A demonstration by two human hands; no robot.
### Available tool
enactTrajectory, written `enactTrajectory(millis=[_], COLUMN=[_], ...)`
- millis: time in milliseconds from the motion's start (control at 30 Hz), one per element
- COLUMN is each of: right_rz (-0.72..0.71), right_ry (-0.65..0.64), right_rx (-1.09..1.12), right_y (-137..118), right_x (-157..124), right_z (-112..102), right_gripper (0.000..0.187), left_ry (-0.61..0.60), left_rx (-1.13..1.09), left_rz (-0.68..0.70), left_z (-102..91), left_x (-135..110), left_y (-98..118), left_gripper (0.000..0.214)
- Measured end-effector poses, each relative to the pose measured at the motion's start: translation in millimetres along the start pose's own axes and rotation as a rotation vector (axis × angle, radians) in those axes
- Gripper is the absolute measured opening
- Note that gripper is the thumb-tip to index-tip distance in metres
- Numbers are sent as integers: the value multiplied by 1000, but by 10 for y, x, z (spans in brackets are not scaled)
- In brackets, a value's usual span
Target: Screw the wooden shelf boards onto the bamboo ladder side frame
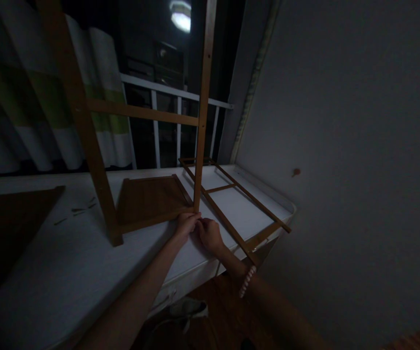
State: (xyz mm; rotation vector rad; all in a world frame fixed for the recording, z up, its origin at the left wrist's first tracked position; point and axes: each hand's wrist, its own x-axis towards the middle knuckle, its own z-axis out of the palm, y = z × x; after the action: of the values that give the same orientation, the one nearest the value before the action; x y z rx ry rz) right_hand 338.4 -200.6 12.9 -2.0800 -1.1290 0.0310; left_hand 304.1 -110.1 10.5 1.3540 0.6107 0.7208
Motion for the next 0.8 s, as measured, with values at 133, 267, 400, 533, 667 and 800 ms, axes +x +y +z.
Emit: enactTrajectory(millis=[133,267,400,533,667,800], right_rz=[-88,-178,-147,-134,-95,21], right_ry=[38,-46,-95,-59,2,58], right_rx=[-191,-338,-441,-401,-334,-256], right_y=[15,60,54,12,-13,0], right_x=[-35,-56,-60,-92,-127,-85], right_z=[-50,-87,-116,-140,-148,-146], right_gripper=[26,25,26,28,34,42], left_ry=[9,17,25,24,4,-18], left_rx=[36,73,98,116,117,95], left_rz=[11,22,21,19,16,6], left_z=[-7,-12,-8,8,13,8], left_x=[11,24,26,20,1,-24], left_y=[-5,-25,-37,-36,-14,15], left_gripper=[28,32,29,25,22,24])
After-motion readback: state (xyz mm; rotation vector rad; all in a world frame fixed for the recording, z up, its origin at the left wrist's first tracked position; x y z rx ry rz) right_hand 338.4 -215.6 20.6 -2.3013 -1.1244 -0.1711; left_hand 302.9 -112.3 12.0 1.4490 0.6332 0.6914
